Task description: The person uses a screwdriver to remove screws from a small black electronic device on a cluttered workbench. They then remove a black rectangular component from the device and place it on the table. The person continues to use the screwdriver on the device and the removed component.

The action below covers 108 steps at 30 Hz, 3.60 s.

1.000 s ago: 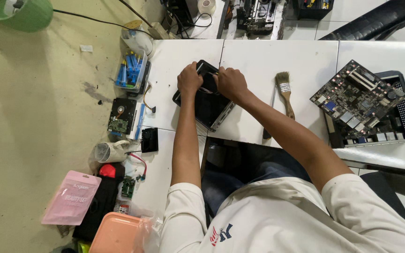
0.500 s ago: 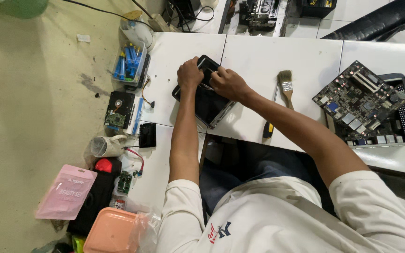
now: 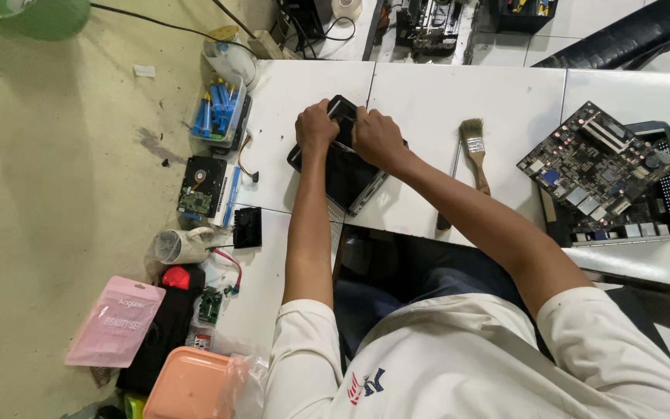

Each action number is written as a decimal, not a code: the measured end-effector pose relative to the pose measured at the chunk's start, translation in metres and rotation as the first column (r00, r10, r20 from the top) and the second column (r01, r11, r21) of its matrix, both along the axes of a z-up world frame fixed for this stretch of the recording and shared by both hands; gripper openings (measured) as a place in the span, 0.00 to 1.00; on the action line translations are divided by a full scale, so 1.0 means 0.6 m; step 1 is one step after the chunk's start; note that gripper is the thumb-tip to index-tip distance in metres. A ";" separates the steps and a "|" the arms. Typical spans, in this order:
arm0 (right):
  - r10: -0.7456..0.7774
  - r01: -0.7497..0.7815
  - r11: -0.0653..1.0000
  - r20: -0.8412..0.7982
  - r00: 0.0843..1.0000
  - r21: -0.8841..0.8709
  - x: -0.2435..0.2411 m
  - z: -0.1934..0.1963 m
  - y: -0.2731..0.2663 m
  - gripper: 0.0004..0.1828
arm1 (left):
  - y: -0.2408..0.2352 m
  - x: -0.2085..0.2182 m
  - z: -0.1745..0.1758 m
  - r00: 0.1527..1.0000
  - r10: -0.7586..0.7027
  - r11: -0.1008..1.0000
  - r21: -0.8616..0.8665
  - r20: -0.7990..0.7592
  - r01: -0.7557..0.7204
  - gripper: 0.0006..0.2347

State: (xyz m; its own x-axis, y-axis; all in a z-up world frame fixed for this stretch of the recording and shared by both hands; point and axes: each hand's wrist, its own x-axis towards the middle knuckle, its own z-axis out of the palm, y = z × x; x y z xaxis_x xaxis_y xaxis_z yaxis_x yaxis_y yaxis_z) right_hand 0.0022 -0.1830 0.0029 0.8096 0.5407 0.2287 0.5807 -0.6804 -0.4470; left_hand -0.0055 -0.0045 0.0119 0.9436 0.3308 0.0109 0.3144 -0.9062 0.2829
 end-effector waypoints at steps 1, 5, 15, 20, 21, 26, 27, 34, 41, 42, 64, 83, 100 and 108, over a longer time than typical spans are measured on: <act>0.001 -0.001 1.000 0.002 1.000 -0.004 0.001 -0.008 -0.004 0.13 | 0.000 0.002 -0.003 1.000 0.001 1.000 -0.004 0.002 -0.001 0.08; 0.018 0.146 0.923 -0.420 0.908 0.356 -0.009 -0.028 -0.012 0.10 | 0.008 0.004 -0.016 1.000 0.014 1.000 0.000 0.012 -0.014 0.08; 0.036 0.016 0.965 -0.191 0.981 0.263 -0.033 0.016 -0.023 0.14 | 0.005 -0.001 -0.008 0.998 -0.027 1.000 0.000 0.053 0.027 0.07; 0.112 -0.115 0.993 0.221 0.969 -0.002 -0.031 -0.014 -0.008 0.10 | 0.012 0.004 -0.012 0.999 -0.030 0.999 0.016 0.043 0.029 0.08; 0.165 -0.130 0.985 0.424 0.891 -0.110 -0.036 -0.009 -0.010 0.09 | 0.014 0.009 -0.020 0.998 -0.041 0.999 0.018 0.039 0.040 0.09; 0.245 -0.124 0.961 0.546 0.801 -0.248 -0.009 -0.067 -0.002 0.08 | 0.010 0.005 -0.010 0.999 -0.034 0.999 0.000 0.032 0.034 0.09; 0.220 -0.115 0.966 0.497 0.839 -0.233 -0.011 -0.055 -0.007 0.08 | 0.008 0.001 -0.007 0.999 -0.033 0.999 -0.011 0.029 0.033 0.09; 0.038 0.014 0.982 0.269 0.962 -0.191 -0.013 -0.045 -0.003 0.11 | -0.003 -0.005 0.002 0.999 -0.042 0.999 0.020 0.004 0.042 0.12; 0.106 -0.064 0.974 0.186 0.977 -0.218 -0.001 -0.096 0.016 0.14 | 0.006 0.003 -0.011 0.997 -0.037 0.999 -0.005 -0.067 0.037 0.14; 0.078 -0.057 0.978 0.094 0.992 -0.203 0.004 -0.111 0.020 0.16 | 0.007 0.005 -0.015 0.997 -0.032 0.999 0.005 -0.073 0.032 0.14; -0.098 0.105 0.987 0.062 0.993 -0.120 -0.067 -0.013 -0.017 0.14 | 0.024 0.021 -0.090 0.998 -0.048 0.989 0.141 0.045 0.041 0.10; -0.078 0.073 0.996 0.101 0.992 0.055 -0.052 -0.024 -0.033 0.10 | 0.021 0.020 -0.053 0.998 -0.015 1.000 0.022 0.067 0.014 0.05; -0.102 0.101 0.995 0.130 0.986 0.012 -0.049 -0.041 -0.028 0.10 | 0.024 0.022 -0.062 0.996 -0.013 1.000 0.026 0.091 0.011 0.05; -0.076 0.083 0.995 0.141 0.987 -0.046 -0.046 -0.051 -0.021 0.11 | 0.028 0.027 -0.070 0.996 -0.029 0.999 0.031 0.079 0.027 0.06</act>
State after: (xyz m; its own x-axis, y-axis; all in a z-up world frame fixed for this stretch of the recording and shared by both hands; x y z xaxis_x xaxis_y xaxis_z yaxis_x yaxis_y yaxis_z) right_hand -0.0252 -0.1956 -0.0277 0.8126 0.4898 0.3159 0.5780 -0.7468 -0.3289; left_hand 0.0110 0.0125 -0.0304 0.9483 0.3026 0.0954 0.2664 -0.9227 0.2788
